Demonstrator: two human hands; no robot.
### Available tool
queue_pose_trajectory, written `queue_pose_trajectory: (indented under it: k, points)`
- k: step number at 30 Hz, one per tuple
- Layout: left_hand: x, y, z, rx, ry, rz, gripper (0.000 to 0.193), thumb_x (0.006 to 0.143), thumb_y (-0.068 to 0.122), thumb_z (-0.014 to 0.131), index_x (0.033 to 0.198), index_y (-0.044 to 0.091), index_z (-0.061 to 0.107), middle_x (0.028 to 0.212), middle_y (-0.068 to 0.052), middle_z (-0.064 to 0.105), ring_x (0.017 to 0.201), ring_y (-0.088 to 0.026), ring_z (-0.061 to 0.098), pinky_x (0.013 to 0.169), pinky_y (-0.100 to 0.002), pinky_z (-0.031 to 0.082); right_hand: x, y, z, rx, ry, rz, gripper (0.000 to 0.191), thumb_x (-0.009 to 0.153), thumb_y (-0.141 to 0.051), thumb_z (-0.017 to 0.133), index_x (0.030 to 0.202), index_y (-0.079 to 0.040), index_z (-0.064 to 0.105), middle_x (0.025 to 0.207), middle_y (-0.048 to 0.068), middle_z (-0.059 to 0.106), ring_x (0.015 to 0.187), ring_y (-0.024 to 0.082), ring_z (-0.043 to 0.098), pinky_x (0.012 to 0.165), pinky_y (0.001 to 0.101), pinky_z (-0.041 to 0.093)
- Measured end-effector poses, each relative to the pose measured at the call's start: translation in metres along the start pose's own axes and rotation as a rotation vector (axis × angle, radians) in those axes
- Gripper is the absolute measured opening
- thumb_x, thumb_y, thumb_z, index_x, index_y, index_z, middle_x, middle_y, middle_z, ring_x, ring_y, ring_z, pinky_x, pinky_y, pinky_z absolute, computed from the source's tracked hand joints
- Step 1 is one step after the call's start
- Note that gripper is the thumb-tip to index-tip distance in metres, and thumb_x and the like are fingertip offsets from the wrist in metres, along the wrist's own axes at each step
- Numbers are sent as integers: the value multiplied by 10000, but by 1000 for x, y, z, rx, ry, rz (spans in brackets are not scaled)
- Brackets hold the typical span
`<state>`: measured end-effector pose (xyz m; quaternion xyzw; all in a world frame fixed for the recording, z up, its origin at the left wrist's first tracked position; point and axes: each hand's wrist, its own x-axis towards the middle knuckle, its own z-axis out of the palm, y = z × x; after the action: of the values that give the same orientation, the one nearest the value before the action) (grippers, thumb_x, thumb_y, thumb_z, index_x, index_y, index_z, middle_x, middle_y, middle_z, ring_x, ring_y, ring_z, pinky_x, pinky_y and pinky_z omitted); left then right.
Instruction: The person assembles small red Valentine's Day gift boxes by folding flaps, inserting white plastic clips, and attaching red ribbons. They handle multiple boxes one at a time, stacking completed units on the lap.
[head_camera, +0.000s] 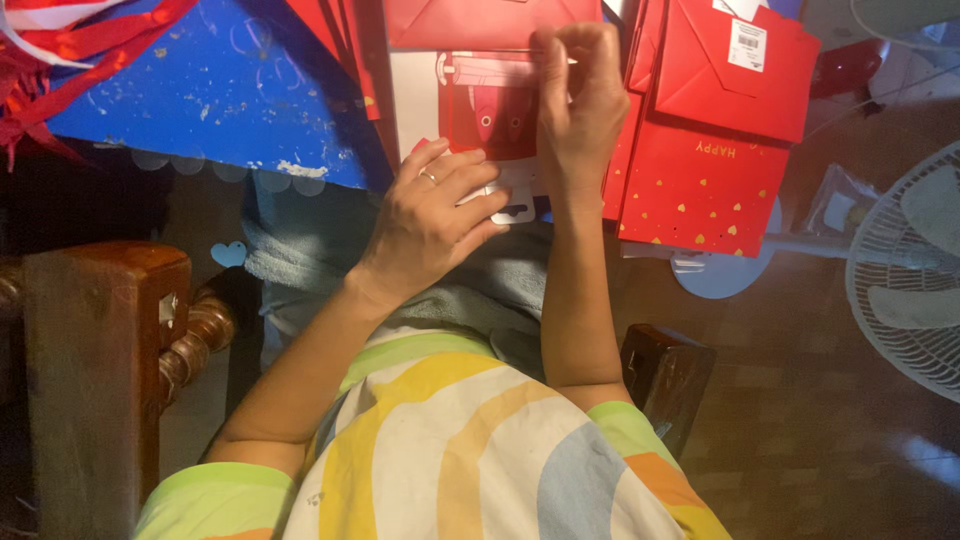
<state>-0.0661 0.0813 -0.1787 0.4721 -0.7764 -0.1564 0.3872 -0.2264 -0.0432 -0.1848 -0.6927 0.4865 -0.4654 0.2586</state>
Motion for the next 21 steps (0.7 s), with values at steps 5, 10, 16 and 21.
queue_pose_trajectory:
  k: [5,10,16,21]
  points:
    - [5,-9,4,-24,-8,8,306,876,214,845,1143,110,739,1243,-88,667,1229,-281,606,1153,-503,410,-17,15,-30,437,-19,86,83,1157,-71,568,1212,-10,581,1171,69,689,870,142,727,768,290,604]
    - [25,-5,16,39,-23,15,357,889,213,858,1204,93,741,1273,-97,661,1258,-290,599,1171,-519,392,-81,11,-99,193,185,212,123,1145,-49,605,1226,1,682,1005,32,616,694,68,557,606,215,474]
    - [40,17,30,114,-105,-44,398,891,177,851,1253,75,720,1360,-113,632,1325,-302,564,1201,-523,369,-140,7,-113,-54,133,207,181,1030,38,680,1191,-38,716,793,25,669,644,95,596,571,248,454]
    - [39,24,30,113,-132,-48,391,887,171,844,1243,67,717,1352,-112,631,1331,-302,560,1203,-522,365,-147,26,-104,-412,41,-72,261,950,75,729,1181,-47,706,725,91,592,583,174,565,562,317,447]
